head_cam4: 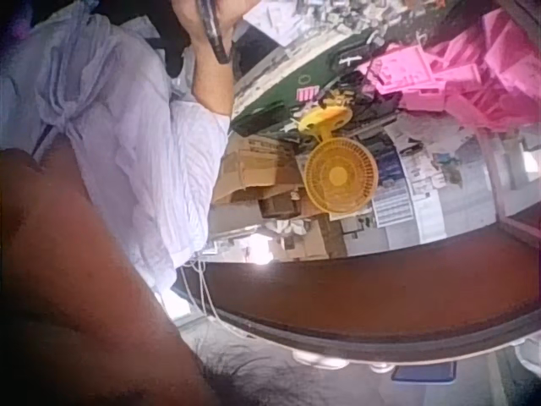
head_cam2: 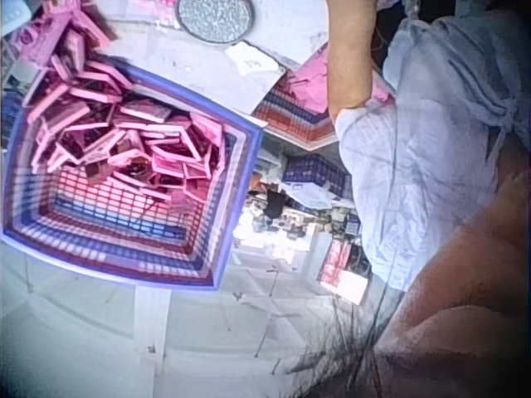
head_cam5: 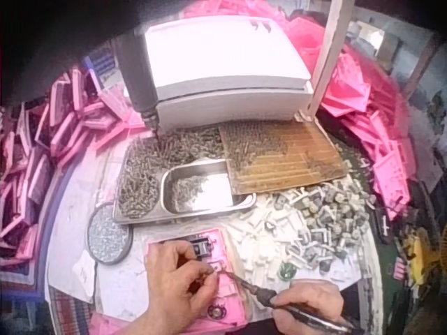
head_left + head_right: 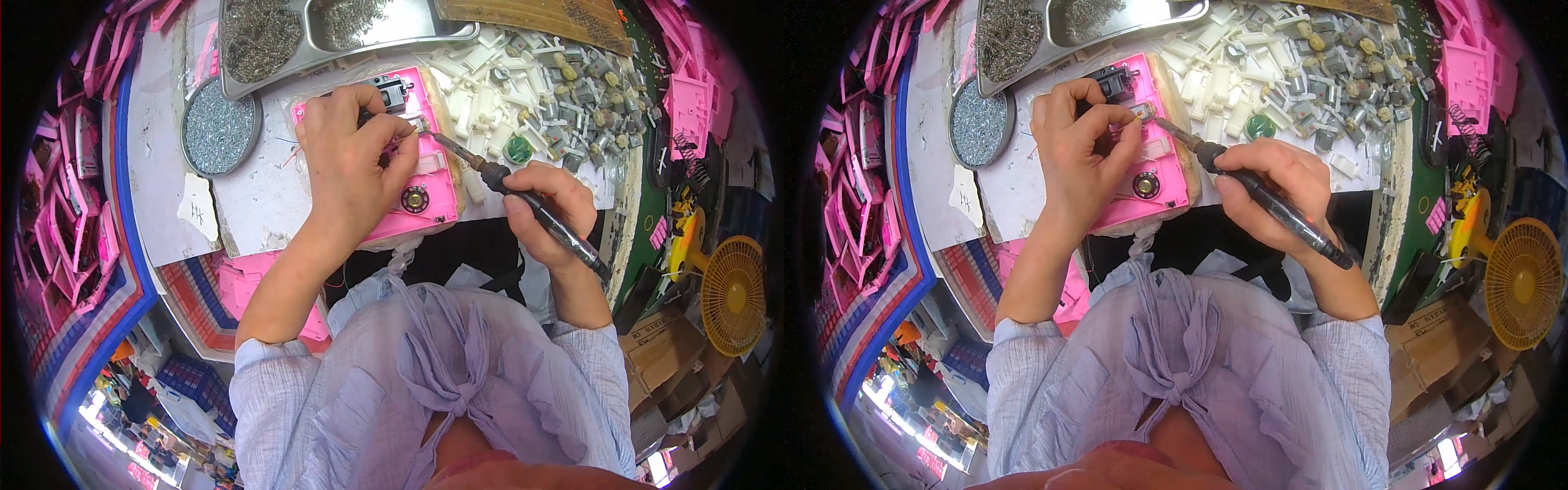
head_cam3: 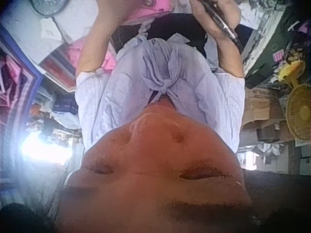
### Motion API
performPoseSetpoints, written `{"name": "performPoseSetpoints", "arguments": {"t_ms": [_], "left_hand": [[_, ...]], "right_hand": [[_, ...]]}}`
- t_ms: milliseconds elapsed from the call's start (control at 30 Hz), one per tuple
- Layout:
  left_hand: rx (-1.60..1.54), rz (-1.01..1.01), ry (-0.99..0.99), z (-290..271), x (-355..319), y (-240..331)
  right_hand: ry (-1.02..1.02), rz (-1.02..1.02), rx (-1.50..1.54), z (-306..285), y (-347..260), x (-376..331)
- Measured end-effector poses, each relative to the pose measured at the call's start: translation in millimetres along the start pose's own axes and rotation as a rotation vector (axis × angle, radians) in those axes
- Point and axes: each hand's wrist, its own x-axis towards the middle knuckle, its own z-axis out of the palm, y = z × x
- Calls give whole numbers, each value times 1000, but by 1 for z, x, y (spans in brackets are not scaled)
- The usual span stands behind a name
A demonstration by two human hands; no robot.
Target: Assembling internal components and screwing together pink plastic device housings using a power screwdriver and soldering iron.
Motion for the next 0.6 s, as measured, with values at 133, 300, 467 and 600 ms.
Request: {"name": "performPoseSetpoints", "arguments": {"t_ms": [133, 300, 467, 600], "left_hand": [[-12, -11, 3, 0, 0, 1], [-13, -9, 2, 0, 1, 2], [24, 2, 0, -1, 1, 3], [39, -9, -13, -2, 1, 4]], "right_hand": [[-30, -45, -39, 2, -2, 3], [-24, -94, -65, -2, -2, 4], [18, -114, -56, -6, 1, 1], [25, -124, -49, -8, 1, 3]]}}
